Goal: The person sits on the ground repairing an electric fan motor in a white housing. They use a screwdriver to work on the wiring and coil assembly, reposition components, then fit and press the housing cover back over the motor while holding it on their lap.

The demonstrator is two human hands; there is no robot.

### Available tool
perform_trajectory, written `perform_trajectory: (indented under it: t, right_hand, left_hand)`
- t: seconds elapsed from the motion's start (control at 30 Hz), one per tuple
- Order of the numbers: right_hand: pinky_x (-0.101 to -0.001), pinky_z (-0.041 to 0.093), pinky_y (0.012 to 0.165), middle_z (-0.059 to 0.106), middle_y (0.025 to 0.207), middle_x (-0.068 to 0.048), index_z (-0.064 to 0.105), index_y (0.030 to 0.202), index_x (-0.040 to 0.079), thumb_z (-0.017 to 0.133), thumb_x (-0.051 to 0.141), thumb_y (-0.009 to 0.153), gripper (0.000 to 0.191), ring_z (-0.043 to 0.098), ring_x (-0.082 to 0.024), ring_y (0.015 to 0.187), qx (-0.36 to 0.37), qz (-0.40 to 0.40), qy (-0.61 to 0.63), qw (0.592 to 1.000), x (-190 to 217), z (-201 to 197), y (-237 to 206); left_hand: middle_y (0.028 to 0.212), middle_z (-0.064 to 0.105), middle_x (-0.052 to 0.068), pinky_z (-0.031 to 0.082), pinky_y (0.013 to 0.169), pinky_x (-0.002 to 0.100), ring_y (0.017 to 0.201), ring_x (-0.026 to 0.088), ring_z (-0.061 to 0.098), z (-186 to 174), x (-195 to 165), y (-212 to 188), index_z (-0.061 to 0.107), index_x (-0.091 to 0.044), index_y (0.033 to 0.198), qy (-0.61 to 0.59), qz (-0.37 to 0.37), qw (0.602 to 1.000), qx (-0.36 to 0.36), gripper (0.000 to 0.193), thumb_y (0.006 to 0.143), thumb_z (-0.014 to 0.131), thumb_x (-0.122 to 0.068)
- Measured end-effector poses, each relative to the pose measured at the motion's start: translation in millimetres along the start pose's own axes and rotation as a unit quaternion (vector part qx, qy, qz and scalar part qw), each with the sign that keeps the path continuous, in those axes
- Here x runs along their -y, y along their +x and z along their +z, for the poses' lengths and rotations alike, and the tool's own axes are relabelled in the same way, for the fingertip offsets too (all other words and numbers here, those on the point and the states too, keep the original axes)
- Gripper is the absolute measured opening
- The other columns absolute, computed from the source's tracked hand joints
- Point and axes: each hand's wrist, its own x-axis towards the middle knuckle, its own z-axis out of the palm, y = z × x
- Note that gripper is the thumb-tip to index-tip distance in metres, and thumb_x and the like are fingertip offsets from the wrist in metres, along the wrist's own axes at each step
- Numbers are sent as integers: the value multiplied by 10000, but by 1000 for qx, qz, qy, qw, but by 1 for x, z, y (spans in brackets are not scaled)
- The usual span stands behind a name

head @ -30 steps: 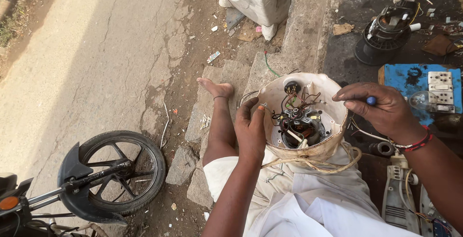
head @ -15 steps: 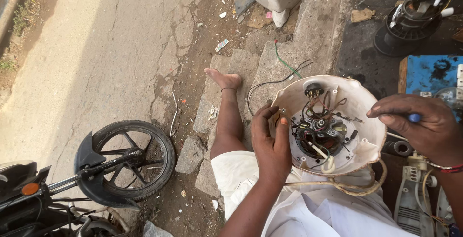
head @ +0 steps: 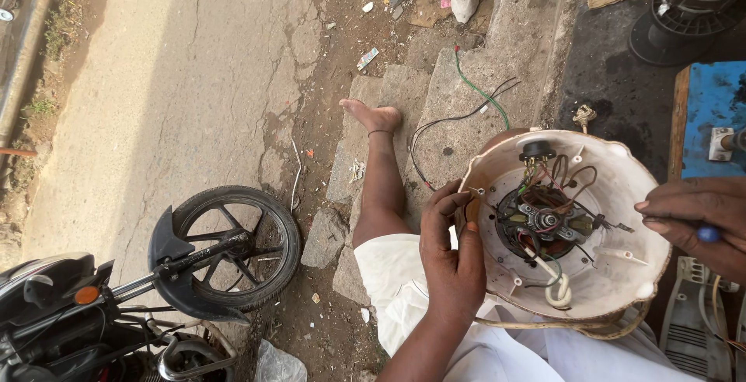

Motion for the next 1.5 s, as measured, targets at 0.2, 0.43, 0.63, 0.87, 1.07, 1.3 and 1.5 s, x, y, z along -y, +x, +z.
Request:
perform_trajectory:
  t: [0.2, 0.43, 0.63, 0.87, 1.07, 1.3, 1.5]
  right_hand:
    - [-280, 611, 644, 758, 829, -58, 699, 1131, 111, 790, 148, 830, 317, 771, -158, 766, -27, -22, -16, 999, -5, 27, -25]
    - [-292, 609, 635, 749, 778, -21, 701, 1139, 111, 806, 142, 834, 324, 774, -135, 710, -52, -69, -34, 996, 1, 52, -30]
    - [-295, 589, 583, 771, 808, -23, 715, 1157, 123, 799, 163, 817, 352, 779, -129, 701, -22, -67, -29, 997, 12, 66, -12]
    - [-309, 601, 598, 773, 821, -41, 717, 1142, 127, 783, 194, 820, 336, 777, -144, 716, -22, -72, -45, 996, 22, 74, -1]
    - [-302, 601, 590, 773, 812, -46, 721, 1122, 123, 785, 189, 830, 306, 778, -140, 699, -34, -63, -31, 997, 26, 82, -4]
    - [-295, 617, 639, 781, 851, -46, 704, 1137, 113, 758, 177, 866, 284, 800, -142, 769, -31, -37, -9, 999, 25, 80, 3]
    - [-302, 601, 656, 779, 871, -61, 695, 1152, 118, 747, 172, 864, 299, 804, -155, 790, -36, -31, -7, 999, 24, 82, 10]
  left_hand:
    - [1429, 610, 208, 472, 1165, 433, 1361, 360, 608, -12, 0, -3, 607, -21, 1238, 74, 87, 992, 45, 397, 874, 504, 99]
    - [1404, 607, 227, 549, 1077, 431, 1326, 374, 639, -29, 6, 2, 663, -13, 1118, 74, 48, 991, 99, 299, 867, 521, 67]
    - [1449, 546, 285, 432, 1107, 522, 1357, 441, 562, -44, -6, 19, 714, -60, 1148, 271, 147, 942, 134, 226, 927, 685, -99]
    - [1540, 431, 303, 242, 1115, 723, 1386, 489, 442, -42, -14, 37, 754, -139, 1104, 454, 170, 854, 189, 301, 807, 739, -178]
    - [1529, 435, 294, 212, 1111, 757, 1380, 476, 438, -51, -12, 32, 738, -83, 1030, 488, 133, 834, 219, 270, 783, 731, -193]
    - [1462, 522, 288, 265, 1120, 721, 1331, 462, 517, -56, 0, 28, 721, -73, 1077, 466, 129, 856, 184, 249, 881, 723, -228]
    - [1478, 505, 272, 299, 1107, 694, 1319, 447, 522, -51, 11, 33, 721, -104, 1075, 476, 96, 852, 195, 314, 773, 776, -167]
